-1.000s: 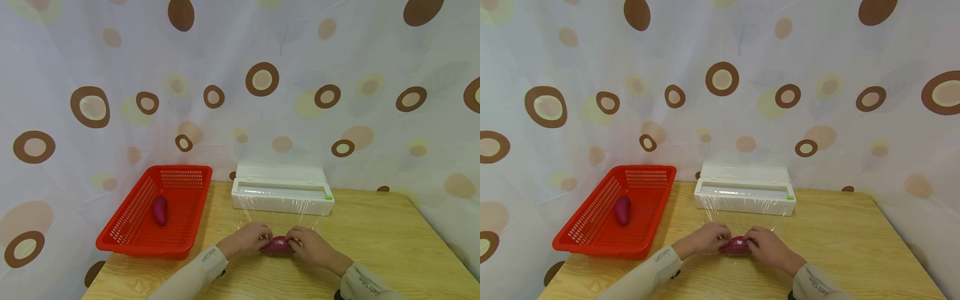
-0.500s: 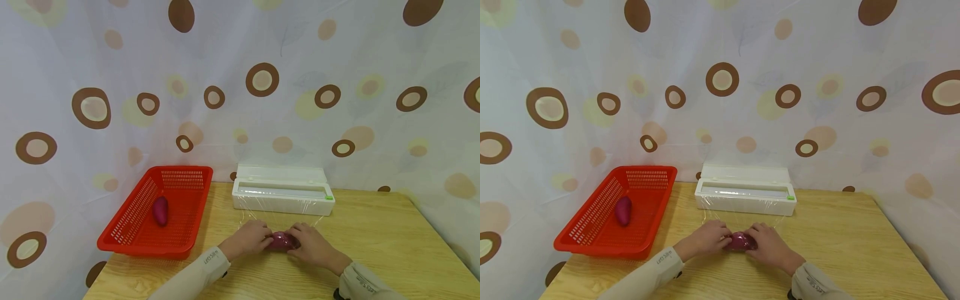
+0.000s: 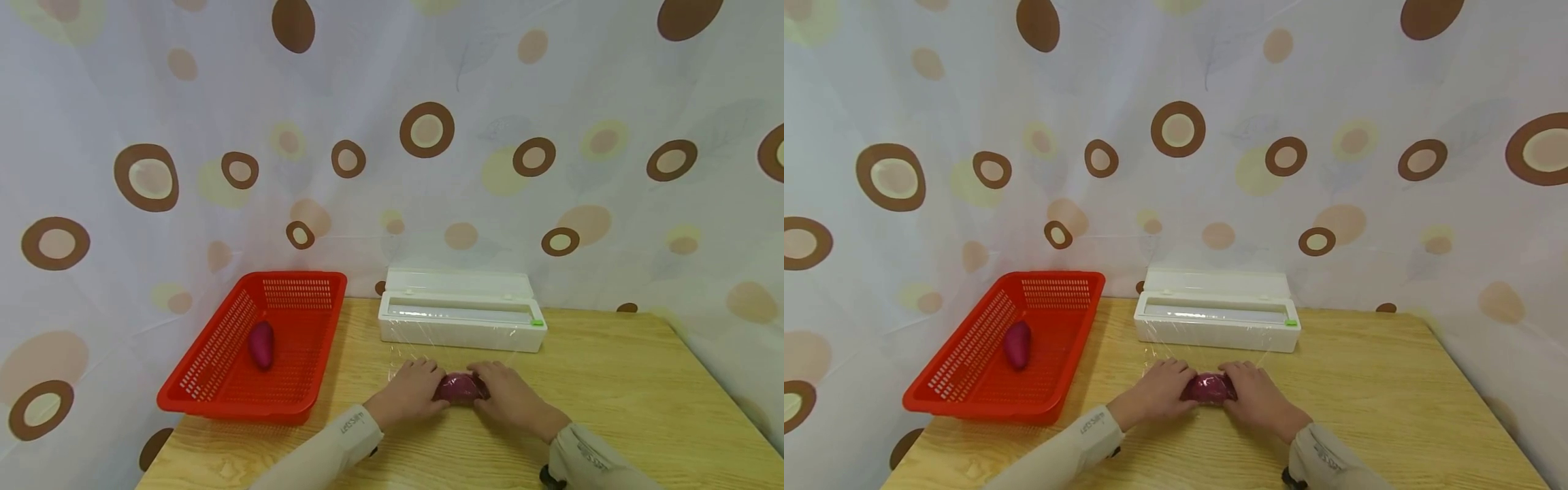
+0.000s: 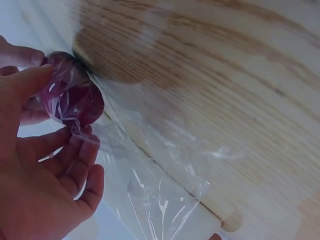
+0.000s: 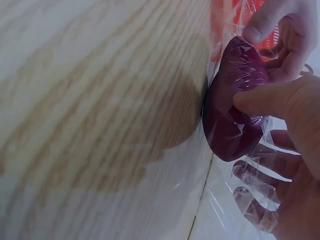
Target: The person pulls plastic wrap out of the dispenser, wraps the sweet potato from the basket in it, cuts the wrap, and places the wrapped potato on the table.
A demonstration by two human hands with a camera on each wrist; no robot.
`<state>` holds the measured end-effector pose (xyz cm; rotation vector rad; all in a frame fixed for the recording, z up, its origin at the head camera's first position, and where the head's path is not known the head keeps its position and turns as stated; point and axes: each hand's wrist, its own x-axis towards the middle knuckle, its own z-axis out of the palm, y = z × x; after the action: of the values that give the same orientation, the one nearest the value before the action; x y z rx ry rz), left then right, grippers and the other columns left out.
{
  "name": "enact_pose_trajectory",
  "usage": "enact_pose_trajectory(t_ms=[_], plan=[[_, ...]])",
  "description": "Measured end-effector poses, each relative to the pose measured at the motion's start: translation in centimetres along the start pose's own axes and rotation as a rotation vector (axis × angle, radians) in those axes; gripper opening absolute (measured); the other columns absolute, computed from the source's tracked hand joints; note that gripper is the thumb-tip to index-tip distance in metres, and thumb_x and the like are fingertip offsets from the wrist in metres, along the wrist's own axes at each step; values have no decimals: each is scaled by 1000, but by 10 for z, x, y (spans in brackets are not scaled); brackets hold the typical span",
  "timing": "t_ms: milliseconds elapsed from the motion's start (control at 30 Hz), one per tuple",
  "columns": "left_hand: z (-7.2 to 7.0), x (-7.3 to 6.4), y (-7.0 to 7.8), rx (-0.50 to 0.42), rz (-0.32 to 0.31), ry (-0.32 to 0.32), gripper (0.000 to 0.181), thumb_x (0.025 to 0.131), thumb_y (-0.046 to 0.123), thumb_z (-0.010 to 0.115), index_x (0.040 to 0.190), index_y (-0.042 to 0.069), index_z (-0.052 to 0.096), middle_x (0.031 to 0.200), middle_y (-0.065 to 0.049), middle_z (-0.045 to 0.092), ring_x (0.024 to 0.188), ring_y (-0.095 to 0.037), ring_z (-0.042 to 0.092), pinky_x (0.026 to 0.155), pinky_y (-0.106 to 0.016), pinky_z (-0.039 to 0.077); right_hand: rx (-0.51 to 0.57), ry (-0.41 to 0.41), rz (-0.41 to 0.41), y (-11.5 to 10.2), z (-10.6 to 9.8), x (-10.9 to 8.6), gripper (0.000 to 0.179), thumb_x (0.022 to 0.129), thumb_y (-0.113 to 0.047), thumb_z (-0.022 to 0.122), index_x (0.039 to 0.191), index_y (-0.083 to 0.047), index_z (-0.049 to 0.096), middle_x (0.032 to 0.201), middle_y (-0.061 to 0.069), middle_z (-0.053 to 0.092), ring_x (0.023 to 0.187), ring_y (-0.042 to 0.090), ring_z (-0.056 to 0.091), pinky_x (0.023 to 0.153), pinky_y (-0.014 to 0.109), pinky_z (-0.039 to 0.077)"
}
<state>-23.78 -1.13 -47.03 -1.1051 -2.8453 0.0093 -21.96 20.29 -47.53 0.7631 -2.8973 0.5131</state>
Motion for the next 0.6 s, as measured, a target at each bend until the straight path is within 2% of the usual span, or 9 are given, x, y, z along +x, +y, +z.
enact_pose_trajectory(t_ms=[167,367,467,600], plan=[[7,5,4,37,-34,22,59,82,55,65,121,12,55,108,1,57,104,-16,51,89,-34,41,45,-2,34,4,0,3,48,78,-18,75,119,-3,53,105,8,60,92,18,54,81,40,47],[9,11,8,51,-65,47,70,76,54,71,129,14,48,111,-1,56,104,-18,50,87,-35,39,60,-26,86,11,1,6,45,83,-19,71,121,-5,51,107,8,59,96,18,55,85,39,47],[9,13,10,64,-74,79,68,75,52,73,127,15,48,109,-1,56,101,-18,50,85,-34,39,56,-23,95,13,0,7,44,84,-19,69,122,-5,52,109,9,59,98,21,56,87,41,47],[9,16,9,61,-92,137,52,81,46,70,120,15,53,106,-1,59,97,-18,53,81,-33,40,62,-10,89,10,-3,6,40,85,-19,68,120,-6,53,112,9,60,102,23,55,90,44,44]])
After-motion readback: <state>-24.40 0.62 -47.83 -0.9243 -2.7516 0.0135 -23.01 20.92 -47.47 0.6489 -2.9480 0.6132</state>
